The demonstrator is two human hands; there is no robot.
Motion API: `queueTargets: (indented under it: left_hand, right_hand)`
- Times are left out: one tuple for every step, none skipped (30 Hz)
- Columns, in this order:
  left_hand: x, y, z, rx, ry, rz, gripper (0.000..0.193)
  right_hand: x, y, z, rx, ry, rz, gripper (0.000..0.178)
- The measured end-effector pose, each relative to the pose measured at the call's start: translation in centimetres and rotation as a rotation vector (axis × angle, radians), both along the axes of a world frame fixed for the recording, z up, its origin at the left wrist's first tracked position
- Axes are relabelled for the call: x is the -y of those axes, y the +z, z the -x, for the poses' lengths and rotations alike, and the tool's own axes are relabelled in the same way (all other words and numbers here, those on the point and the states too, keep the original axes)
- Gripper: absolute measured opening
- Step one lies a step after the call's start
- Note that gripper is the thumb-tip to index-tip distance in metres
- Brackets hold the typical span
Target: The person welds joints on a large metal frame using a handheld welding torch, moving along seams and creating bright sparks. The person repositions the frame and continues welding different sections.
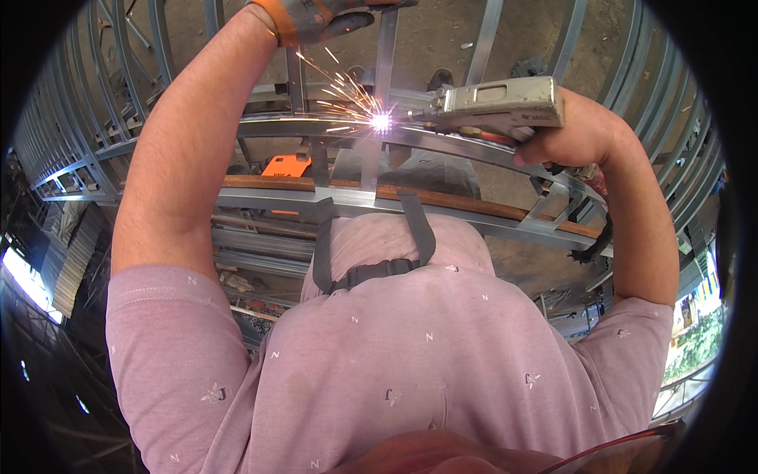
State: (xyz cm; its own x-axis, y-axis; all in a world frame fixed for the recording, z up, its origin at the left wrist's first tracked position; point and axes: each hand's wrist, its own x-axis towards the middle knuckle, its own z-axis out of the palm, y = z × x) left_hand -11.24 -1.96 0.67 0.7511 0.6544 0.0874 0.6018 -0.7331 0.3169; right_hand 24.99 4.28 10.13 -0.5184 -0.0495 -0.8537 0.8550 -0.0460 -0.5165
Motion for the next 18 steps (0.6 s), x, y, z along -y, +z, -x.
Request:
queueTargets:
  left_hand:
    - [0.0, 0.0, 0.1, -0.002, 0.000, 0.005, 0.054]
    - [0.0, 0.1, 0.1, -0.004, 0.001, 0.006, 0.055]
    - [0.0, 0.1, 0.1, -0.005, 0.002, 0.012, 0.055]
    - [0.0, 0.1, 0.1, -0.009, 0.003, 0.013, 0.055]
    - [0.1, 0.0, 0.1, -0.009, 0.004, 0.019, 0.055]
    - [0.0, 0.0, 0.0, -0.010, 0.003, 0.021, 0.055]
    - [-0.1, 0.0, 0.0, -0.012, 0.004, 0.027, 0.055]
    - [-0.1, -0.1, -0.1, -0.021, 0.014, 0.044, 0.055]
    - [0.1, -0.1, 0.1, -0.029, 0.021, 0.050, 0.056]
    - [0.2, -0.3, 0.2, -0.012, 0.018, 0.049, 0.056]
    - [0.3, -0.4, 0.4, -0.010, 0.021, 0.056, 0.056]
    - [0.2, -0.3, 0.3, -0.004, 0.018, 0.062, 0.056]
    - [0.1, -0.3, 0.3, 0.001, 0.016, 0.069, 0.056]
    - [0.1, -0.2, 0.3, -0.013, 0.015, 0.062, 0.056]
    - [0.0, -0.1, 0.3, -0.027, 0.013, 0.057, 0.055]
    - [0.0, -0.1, 0.3, -0.041, 0.011, 0.051, 0.055]
    - [0.1, -0.2, 0.2, -0.033, 0.014, 0.055, 0.055]
    - [0.1, -0.3, 0.2, -0.025, 0.017, 0.058, 0.055]
  right_hand:
    - [-0.1, 0.0, 0.0, 0.005, 0.003, 0.003, 0.059]
    - [-0.1, 0.1, 0.0, 0.021, -0.003, 0.009, 0.059]
    - [-0.1, 0.1, -0.1, 0.038, -0.011, 0.015, 0.059]
    - [-0.1, 0.1, -0.1, 0.056, -0.019, 0.020, 0.059]
    - [-0.2, 0.1, -0.2, 0.057, -0.011, 0.016, 0.060]
    - [-0.2, 0.0, -0.4, 0.061, -0.006, 0.011, 0.060]
    - [-0.2, 0.0, -0.5, 0.064, 0.000, 0.006, 0.061]
    - [-0.2, 0.2, -0.7, 0.057, -0.012, -0.023, 0.061]
    - [-0.2, 0.7, -0.7, 0.046, -0.018, -0.050, 0.061]
    - [-0.3, 0.9, -0.8, 0.034, -0.023, -0.078, 0.061]
    - [-0.5, 0.8, -1.1, 0.023, -0.053, -0.057, 0.061]
    - [-0.6, 0.7, -1.6, 0.015, -0.089, -0.037, 0.061]
    - [-0.7, 0.7, -1.9, 0.007, -0.124, -0.017, 0.061]
    - [-0.7, 0.6, -1.6, 0.014, -0.106, -0.022, 0.061]
    - [-0.5, 0.7, -1.1, 0.021, -0.089, -0.025, 0.061]
    - [-0.4, 0.7, -0.6, 0.028, -0.072, -0.029, 0.061]
    - [-0.4, 0.6, -0.4, 0.034, -0.055, -0.033, 0.061]
    - [0.0, 0.3, -0.6, -0.016, -0.083, -0.019, 0.061]
